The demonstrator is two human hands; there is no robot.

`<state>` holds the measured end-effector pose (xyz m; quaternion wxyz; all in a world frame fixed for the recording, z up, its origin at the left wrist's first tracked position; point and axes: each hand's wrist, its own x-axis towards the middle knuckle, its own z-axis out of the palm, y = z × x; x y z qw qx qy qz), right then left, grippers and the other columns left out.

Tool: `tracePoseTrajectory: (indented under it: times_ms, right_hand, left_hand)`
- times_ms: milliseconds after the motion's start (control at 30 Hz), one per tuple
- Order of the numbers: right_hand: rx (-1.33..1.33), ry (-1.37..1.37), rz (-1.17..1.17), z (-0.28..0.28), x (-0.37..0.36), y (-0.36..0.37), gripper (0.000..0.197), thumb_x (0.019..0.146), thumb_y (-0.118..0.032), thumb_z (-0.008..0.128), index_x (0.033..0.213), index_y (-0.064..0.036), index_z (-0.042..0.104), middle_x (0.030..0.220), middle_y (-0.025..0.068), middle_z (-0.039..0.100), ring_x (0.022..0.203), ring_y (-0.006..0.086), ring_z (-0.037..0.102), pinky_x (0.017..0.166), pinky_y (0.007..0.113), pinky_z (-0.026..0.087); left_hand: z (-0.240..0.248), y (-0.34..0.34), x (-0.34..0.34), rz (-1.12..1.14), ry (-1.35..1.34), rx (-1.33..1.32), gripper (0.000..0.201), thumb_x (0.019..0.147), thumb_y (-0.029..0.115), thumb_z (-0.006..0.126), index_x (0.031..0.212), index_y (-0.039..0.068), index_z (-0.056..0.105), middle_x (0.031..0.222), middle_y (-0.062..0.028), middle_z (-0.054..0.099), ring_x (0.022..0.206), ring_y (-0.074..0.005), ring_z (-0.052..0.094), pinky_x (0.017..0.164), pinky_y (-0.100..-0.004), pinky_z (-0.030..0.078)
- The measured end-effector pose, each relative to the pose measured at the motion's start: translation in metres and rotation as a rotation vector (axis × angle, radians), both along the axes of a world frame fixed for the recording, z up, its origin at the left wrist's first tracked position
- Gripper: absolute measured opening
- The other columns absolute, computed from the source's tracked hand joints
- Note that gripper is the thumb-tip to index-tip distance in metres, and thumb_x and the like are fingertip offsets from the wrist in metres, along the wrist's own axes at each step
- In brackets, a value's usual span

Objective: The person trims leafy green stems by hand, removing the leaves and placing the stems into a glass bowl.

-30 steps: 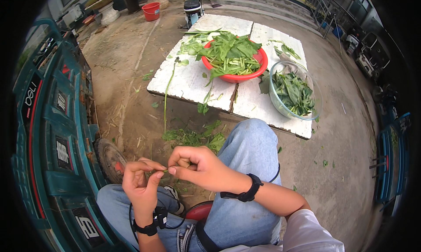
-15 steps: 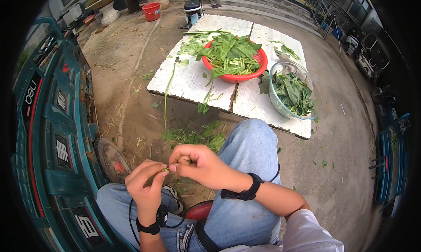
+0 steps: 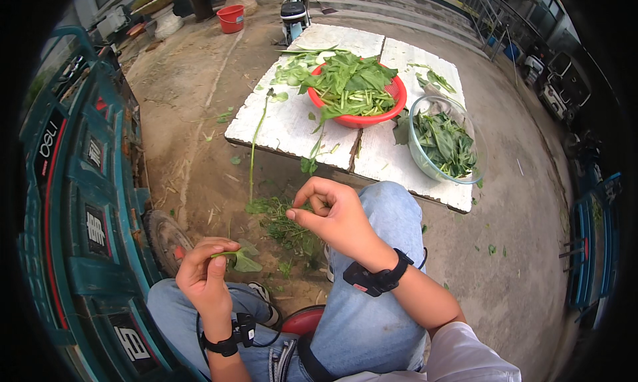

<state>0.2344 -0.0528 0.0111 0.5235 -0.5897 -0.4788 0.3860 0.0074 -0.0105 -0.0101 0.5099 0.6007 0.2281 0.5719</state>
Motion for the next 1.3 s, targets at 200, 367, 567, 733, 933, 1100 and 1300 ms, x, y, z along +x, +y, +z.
tracePoseTrajectory:
  times_ms: [200,367,567,733,933,1100,1300]
  right_hand:
    - [0.126,-0.250,0.125,0.015,-0.013,-0.007,0.031,0.086,-0.008,0.072,0.117,-0.0070,0.068,0.055,-0.0026,0.026,0.051,0.0085,0.027,0.049,0.028,0.025]
    - [0.161,-0.289,0.324,0.019,-0.019,-0.012,0.033,0.089,-0.020,0.070,0.120,-0.0079,0.066,0.054,0.0041,0.041,0.047,0.0138,0.041,0.048,0.031,0.033]
    - [0.358,-0.407,0.264,0.001,-0.028,-0.009,0.017,0.087,-0.014,0.071,0.101,-0.0066,0.067,0.069,0.0113,0.063,0.058,0.0261,0.062,0.053,0.034,0.046]
    - [0.231,-0.323,0.250,0.012,-0.024,-0.011,0.010,0.088,-0.011,0.070,0.095,-0.0058,0.067,0.056,0.0059,0.045,0.048,0.0179,0.046,0.048,0.032,0.035]
    - [0.226,-0.316,0.343,0.014,-0.022,-0.011,0.012,0.088,-0.011,0.069,0.097,-0.0048,0.065,0.055,0.0041,0.032,0.047,0.0171,0.037,0.048,0.034,0.030]
    - [0.213,-0.277,0.394,0.013,-0.022,-0.010,0.012,0.090,-0.011,0.068,0.097,-0.0038,0.062,0.056,0.0044,0.038,0.049,0.0175,0.041,0.049,0.033,0.032]
    - [0.023,0.161,0.526,0.001,-0.023,-0.010,0.012,0.098,-0.013,0.060,0.100,-0.0013,0.059,0.070,-0.0011,0.055,0.063,0.0066,0.046,0.057,0.026,0.038]
  left_hand:
    - [0.006,-0.008,0.006,-0.019,0.115,-0.161,0.024,0.085,-0.011,0.064,0.107,-0.004,0.062,0.093,-0.0146,0.071,0.090,-0.0216,0.066,0.084,-0.0327,0.051]
    - [0.007,-0.012,0.015,0.067,0.290,0.000,0.039,0.080,-0.008,0.069,0.117,-0.001,0.057,0.091,-0.0114,0.072,0.088,-0.0199,0.068,0.087,-0.0337,0.051]
    - [0.001,-0.013,0.015,0.073,0.483,0.147,0.044,0.078,-0.006,0.072,0.118,-0.003,0.053,0.091,-0.0091,0.071,0.087,-0.0143,0.062,0.086,-0.0281,0.047]
    - [0.002,-0.009,0.013,0.112,0.431,0.153,0.039,0.078,-0.006,0.072,0.111,-0.002,0.053,0.091,-0.0095,0.071,0.087,-0.0147,0.060,0.084,-0.0293,0.046]
    - [0.010,-0.009,0.013,0.132,0.493,0.224,0.035,0.076,-0.005,0.074,0.105,-0.001,0.055,0.085,-0.0098,0.072,0.084,-0.0182,0.060,0.085,-0.0329,0.046]
    - [0.007,-0.007,0.009,0.102,0.478,0.263,0.034,0.076,-0.004,0.077,0.102,-0.001,0.056,0.084,-0.0082,0.073,0.080,-0.0174,0.060,0.081,-0.0311,0.048]
    - [0.003,-0.008,0.007,0.006,0.405,0.124,0.031,0.078,-0.008,0.073,0.098,0.001,0.052,0.081,-0.0089,0.070,0.079,-0.0148,0.060,0.073,-0.0260,0.048]
